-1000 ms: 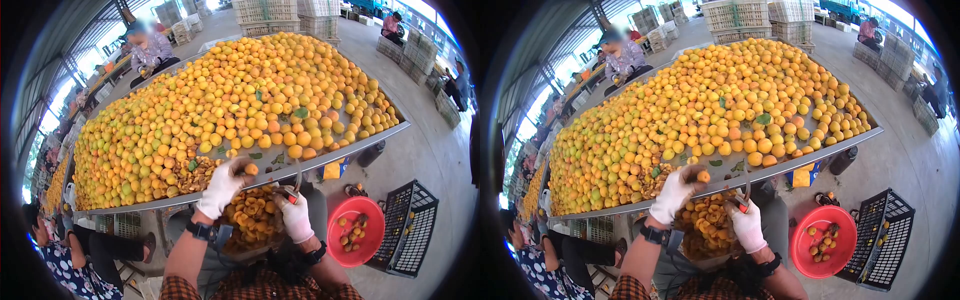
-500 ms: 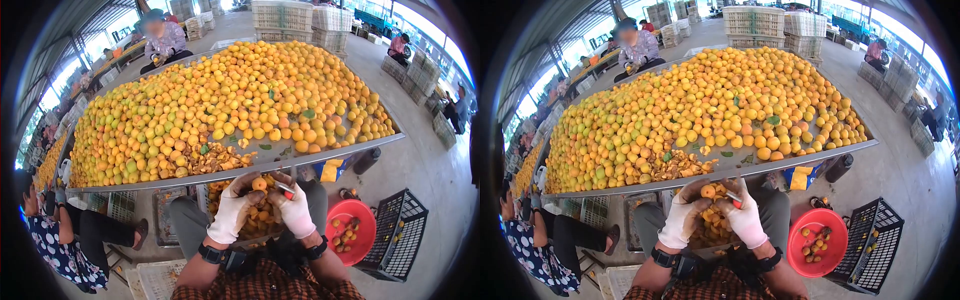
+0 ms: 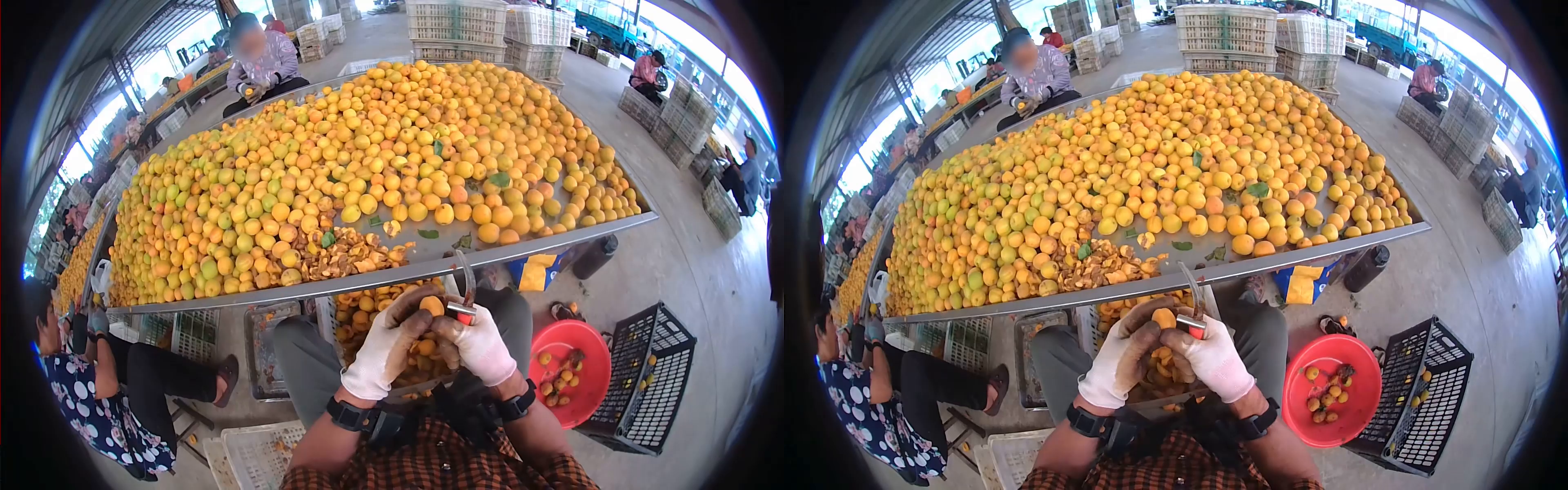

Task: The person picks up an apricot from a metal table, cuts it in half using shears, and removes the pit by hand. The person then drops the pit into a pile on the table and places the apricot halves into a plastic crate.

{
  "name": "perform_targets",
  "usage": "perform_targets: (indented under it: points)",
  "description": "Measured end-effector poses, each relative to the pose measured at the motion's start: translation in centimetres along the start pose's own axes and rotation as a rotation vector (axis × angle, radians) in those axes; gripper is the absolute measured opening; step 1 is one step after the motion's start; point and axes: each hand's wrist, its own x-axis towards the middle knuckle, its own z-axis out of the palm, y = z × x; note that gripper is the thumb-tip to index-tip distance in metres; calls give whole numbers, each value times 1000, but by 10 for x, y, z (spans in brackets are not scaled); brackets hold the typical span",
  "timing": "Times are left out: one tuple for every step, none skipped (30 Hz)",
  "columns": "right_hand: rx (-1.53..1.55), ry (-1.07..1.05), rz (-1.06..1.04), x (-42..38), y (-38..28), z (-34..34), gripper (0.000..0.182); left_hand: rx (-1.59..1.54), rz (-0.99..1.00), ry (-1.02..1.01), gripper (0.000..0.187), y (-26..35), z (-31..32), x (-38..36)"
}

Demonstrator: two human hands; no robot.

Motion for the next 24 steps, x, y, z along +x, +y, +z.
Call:
perform_targets:
  points:
    - [-18, -18, -14, 0, 0, -1, 23, -1, 2, 1, 41, -3, -1, 0]
    - [-18, -19, -14, 1, 0, -2, 23, 38, 50, 0, 41, -7, -4, 1]
    - [-66, -2, -34, 0, 1, -2, 23, 76, 98, -1, 42, -10, -5, 1]
    - [-114, 16, -52, -1, 2, -2, 24, 76, 96, -2, 42, -10, -3, 0]
    - [-114, 16, -51, -2, 2, -1, 24, 29, 116, 25, 43, -9, -1, 0]
    - [-119, 70, -54, -3, 1, 1, 25, -19, 138, 53, 43, -9, 1, 0]
    - [-125, 120, -58, -4, 1, 3, 26, -19, 141, 56, 43, -12, 1, 0]
    - [-127, 114, -58, -2, 7, 1, 26, -86, 143, 115, 44, -15, 0, 1]
    - [-192, 130, -158, -1, 18, -4, 28, -152, 145, 176, 45, -17, -1, 1]
    - [-257, 146, -258, -1, 23, -4, 30, -152, 149, 182, 45, -17, -1, 1]
    - [-258, 141, -254, -5, 26, -2, 30, -224, 144, 205, 46, -17, -1, 1]
    - [-382, 157, -327, -11, 25, 1, 33, -295, 136, 225, 46, -18, -1, 1]
    - [-508, 173, -401, -15, 26, 4, 35, -297, 135, 226, 46, -20, -1, 1]
    - [-605, 166, -464, -15, 31, 5, 37, -368, 121, 233, 45, -24, -1, 2]
    - [-606, 167, -463, -16, 37, 5, 37, -439, 107, 240, 43, -28, -1, 3]
    - [-713, 176, -497, -16, 42, 6, 36, -440, 106, 239, 43, -31, -1, 3]
    - [-820, 185, -531, -15, 46, 6, 36, -424, 78, 260, 42, -34, -1, 4]
    - [-836, 197, -537, -13, 49, 7, 33, -408, 50, 280, 40, -36, 0, 4]
    - [-836, 197, -536, -12, 51, 8, 33, -408, 49, 281, 40, -36, 1, 3]
    - [-872, 232, -530, -11, 53, 8, 32, -401, 33, 288, 39, -35, 3, 1]
    - [-907, 267, -525, -11, 54, 9, 31, -393, 18, 295, 39, -35, 4, 0]
    - [-907, 265, -525, -11, 56, 11, 31, -393, 19, 296, 39, -37, 4, 0]
    - [-898, 289, -514, -11, 57, 12, 30, -443, 6, 307, 39, -40, 3, 0]
    - [-889, 314, -502, -12, 58, 12, 29, -493, -9, 316, 39, -43, 3, 0]
